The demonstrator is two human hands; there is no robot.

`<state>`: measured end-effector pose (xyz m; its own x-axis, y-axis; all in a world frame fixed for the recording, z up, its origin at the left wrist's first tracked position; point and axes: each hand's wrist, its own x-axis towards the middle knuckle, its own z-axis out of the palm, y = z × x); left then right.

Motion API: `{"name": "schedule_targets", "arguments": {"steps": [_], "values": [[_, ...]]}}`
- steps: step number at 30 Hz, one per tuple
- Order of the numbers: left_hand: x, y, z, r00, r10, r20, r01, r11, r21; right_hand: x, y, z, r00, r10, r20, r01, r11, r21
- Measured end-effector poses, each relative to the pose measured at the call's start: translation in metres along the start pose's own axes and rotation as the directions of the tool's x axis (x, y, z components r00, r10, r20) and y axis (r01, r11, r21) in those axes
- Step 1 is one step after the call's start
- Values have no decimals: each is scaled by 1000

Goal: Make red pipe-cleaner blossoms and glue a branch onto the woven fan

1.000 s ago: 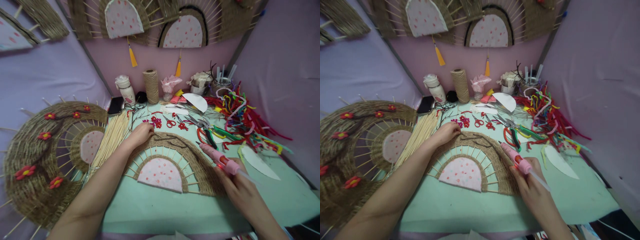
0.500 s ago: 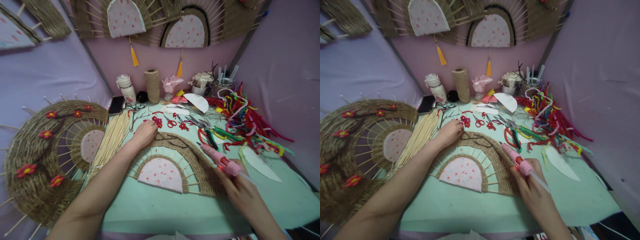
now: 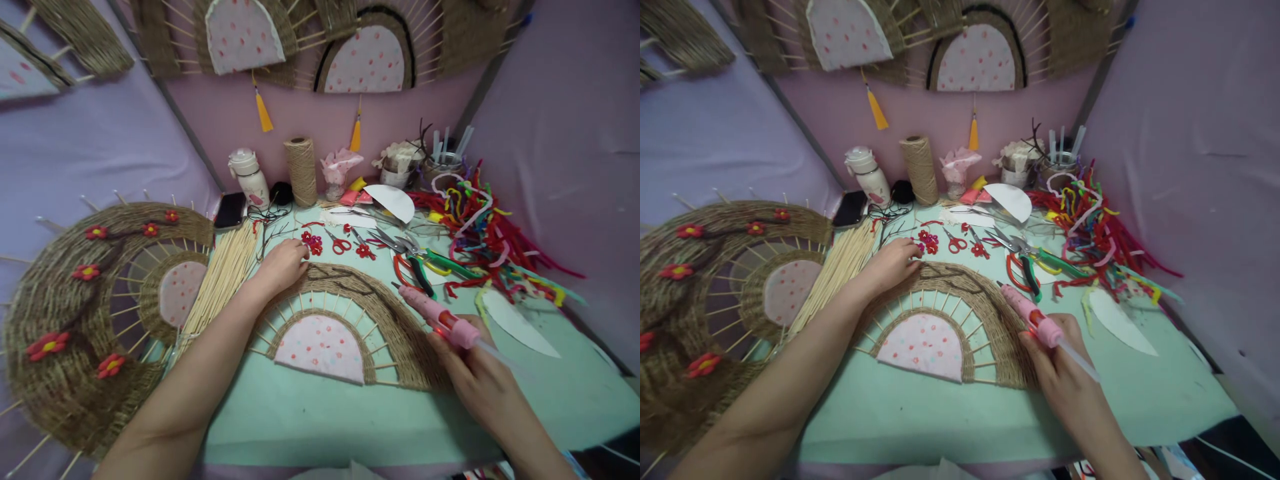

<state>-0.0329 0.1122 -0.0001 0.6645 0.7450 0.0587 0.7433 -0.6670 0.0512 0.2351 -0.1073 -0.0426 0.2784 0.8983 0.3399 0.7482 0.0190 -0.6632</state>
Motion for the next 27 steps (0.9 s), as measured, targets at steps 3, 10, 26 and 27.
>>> {"name": "schedule_targets", "arguments": {"steps": [3, 10, 26, 27], "values": [[-1, -10, -1, 1000, 4, -16, -5, 996, -84, 0, 2, 1, 1000, -19, 3, 19, 1000, 9], [2, -5, 6, 1000, 2, 13, 0, 993, -119, -1, 4, 2, 1000, -12, 9, 12, 1000, 4], [3, -6, 6, 1000, -4, -30, -1, 989, -147, -1, -1, 1, 1000, 24, 17, -24, 999, 21], [3, -6, 2, 999, -15, -48, 7, 987, -163, -1, -1, 1, 999, 29, 14, -29, 999, 24]]}}
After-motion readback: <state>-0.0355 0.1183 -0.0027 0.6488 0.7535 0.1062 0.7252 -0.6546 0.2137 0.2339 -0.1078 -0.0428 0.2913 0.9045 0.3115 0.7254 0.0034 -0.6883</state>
